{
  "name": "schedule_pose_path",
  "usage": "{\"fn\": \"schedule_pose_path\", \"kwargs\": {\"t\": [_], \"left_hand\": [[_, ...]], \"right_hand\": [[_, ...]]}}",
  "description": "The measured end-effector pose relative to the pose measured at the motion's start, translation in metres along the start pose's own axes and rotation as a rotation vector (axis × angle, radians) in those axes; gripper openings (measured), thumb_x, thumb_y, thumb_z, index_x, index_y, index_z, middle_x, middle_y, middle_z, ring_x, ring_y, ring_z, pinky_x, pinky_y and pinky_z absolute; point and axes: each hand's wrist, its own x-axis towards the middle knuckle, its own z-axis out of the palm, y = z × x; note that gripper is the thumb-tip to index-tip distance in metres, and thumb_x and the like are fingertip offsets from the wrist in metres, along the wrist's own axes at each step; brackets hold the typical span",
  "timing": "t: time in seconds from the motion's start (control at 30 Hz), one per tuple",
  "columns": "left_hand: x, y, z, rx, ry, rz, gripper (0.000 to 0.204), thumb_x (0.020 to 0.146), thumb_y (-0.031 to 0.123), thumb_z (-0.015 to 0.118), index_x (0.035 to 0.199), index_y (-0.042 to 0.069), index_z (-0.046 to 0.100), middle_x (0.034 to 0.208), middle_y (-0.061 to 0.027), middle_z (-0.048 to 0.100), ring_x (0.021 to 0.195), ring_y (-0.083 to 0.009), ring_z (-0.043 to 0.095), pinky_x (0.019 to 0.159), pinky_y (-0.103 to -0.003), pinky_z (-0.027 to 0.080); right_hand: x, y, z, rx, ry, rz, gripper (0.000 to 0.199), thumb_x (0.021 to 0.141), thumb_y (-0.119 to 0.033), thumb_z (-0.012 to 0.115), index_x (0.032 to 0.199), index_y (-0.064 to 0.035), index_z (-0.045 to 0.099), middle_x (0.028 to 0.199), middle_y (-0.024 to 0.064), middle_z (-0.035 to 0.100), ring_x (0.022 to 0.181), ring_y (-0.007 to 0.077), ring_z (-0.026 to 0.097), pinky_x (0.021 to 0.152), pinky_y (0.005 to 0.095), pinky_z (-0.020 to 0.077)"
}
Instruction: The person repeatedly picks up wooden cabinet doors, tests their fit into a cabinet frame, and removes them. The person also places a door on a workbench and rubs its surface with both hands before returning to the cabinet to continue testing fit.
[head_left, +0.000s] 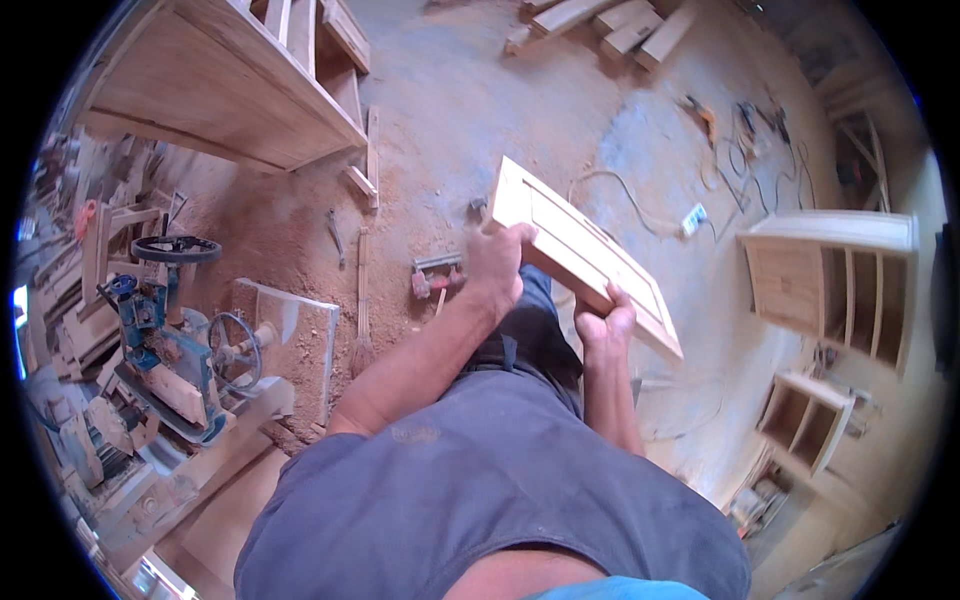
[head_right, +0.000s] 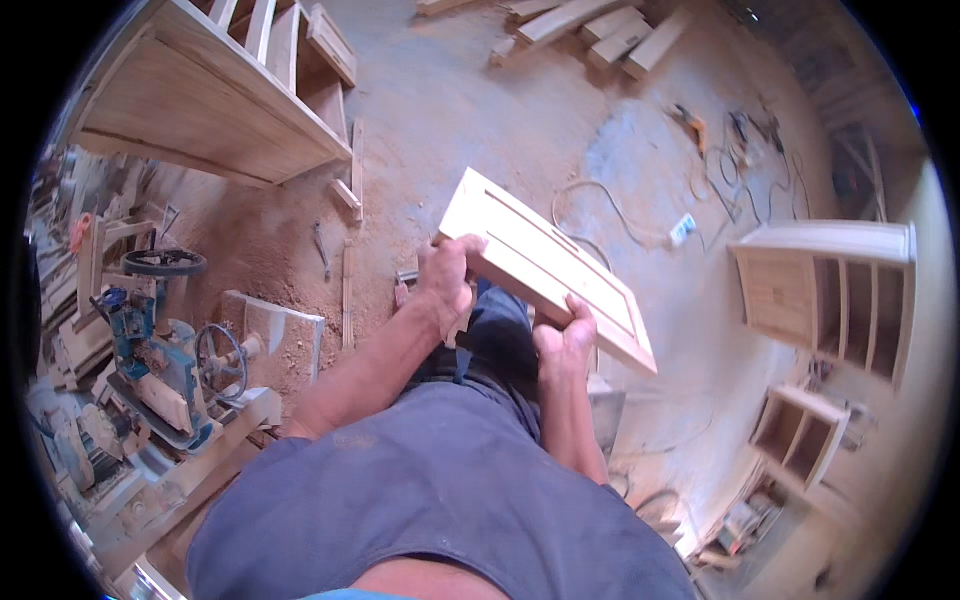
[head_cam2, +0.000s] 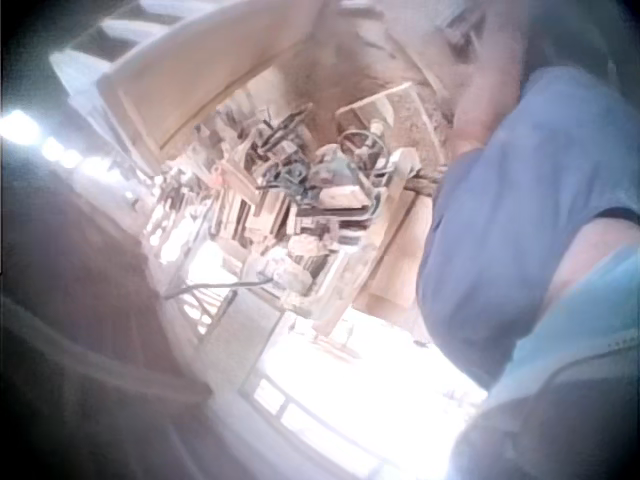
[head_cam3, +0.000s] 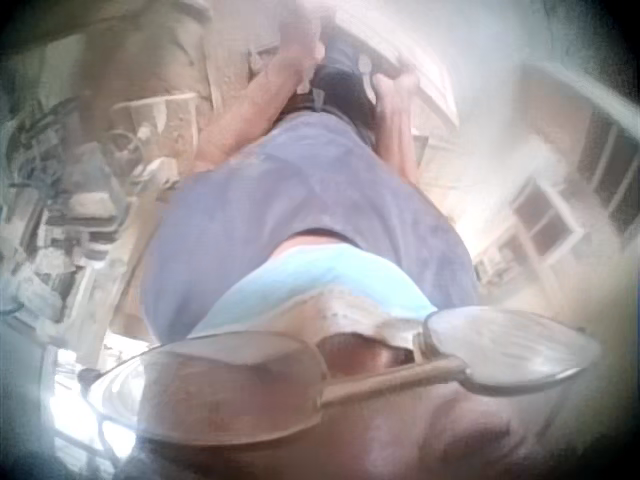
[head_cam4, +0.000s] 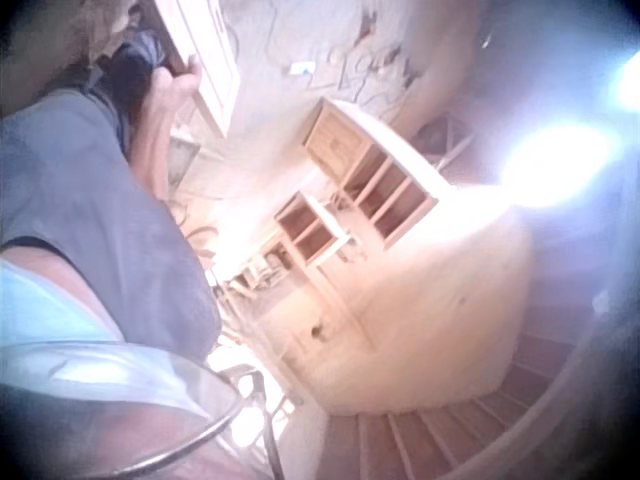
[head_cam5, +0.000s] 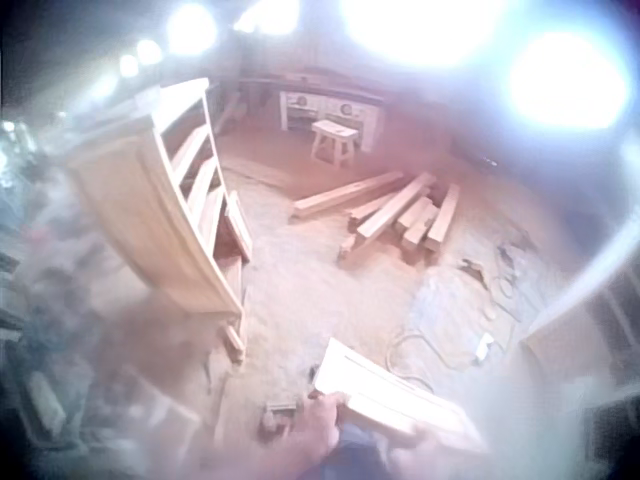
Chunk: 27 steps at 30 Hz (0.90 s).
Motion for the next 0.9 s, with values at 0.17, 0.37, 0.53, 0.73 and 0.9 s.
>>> {"fn": "schedule_pose_path", "kwargs": {"t": [0.17,0.37,0.53,0.73,0.9], "left_hand": [[0.103,-0.003,0.062,-0.008,0.096,0.089,0.050,0.068,-0.009,0.069,0.118,-0.008,0.062,0.106,-0.0123,0.067,0.093,-0.0258,0.066,0.083,-0.035,0.054],[0.225,0.046,0.151,0.075,0.230,0.195,0.042,0.068,-0.006,0.066,0.110,-0.009,0.063,0.102,-0.0098,0.067,0.091,-0.0205,0.064,0.081,-0.031,0.053],[0.283,0.137,0.189,0.206,0.205,0.470,0.045,0.071,0.002,0.063,0.116,-0.006,0.065,0.104,-0.0126,0.067,0.093,-0.0203,0.065,0.084,-0.032,0.053],[0.363,0.236,0.180,0.624,0.312,0.784,0.054,0.076,0.006,0.072,0.128,-0.005,0.063,0.114,-0.0130,0.061,0.108,-0.0237,0.062,0.095,-0.034,0.049],[0.441,0.301,0.126,0.775,0.235,0.923,0.046,0.076,-0.002,0.070,0.122,-0.001,0.068,0.111,-0.0109,0.060,0.108,-0.0231,0.061,0.097,-0.032,0.049]], "right_hand": [[0.111,-0.003,0.080,-0.083,-0.025,0.121,0.059,0.083,-0.001,0.056,0.141,-0.0028,0.048,0.130,0.0204,0.062,0.118,0.0384,0.063,0.104,0.0533,0.0547],[0.194,-0.008,0.216,-0.198,0.069,0.404,0.054,0.094,-0.010,0.054,0.143,0.0078,0.039,0.137,0.0300,0.054,0.133,0.0457,0.051,0.105,0.0609,0.0510],[0.229,0.002,0.356,-0.988,-0.432,0.327,0.052,0.093,-0.007,0.055,0.142,0.0077,0.041,0.127,0.0286,0.062,0.110,0.0406,0.068,0.092,0.0464,0.0598],[0.295,0.104,0.568,-1.352,-0.927,-0.098,0.075,0.083,0.000,0.066,0.151,0.0044,0.036,0.140,0.0250,0.057,0.118,0.0318,0.063,0.099,0.0370,0.0516],[0.369,0.226,0.684,-1.314,-1.056,-0.039,0.087,0.081,0.002,0.064,0.159,-0.0020,0.026,0.152,0.0240,0.046,0.133,0.0338,0.052,0.107,0.0400,0.0469]]}}
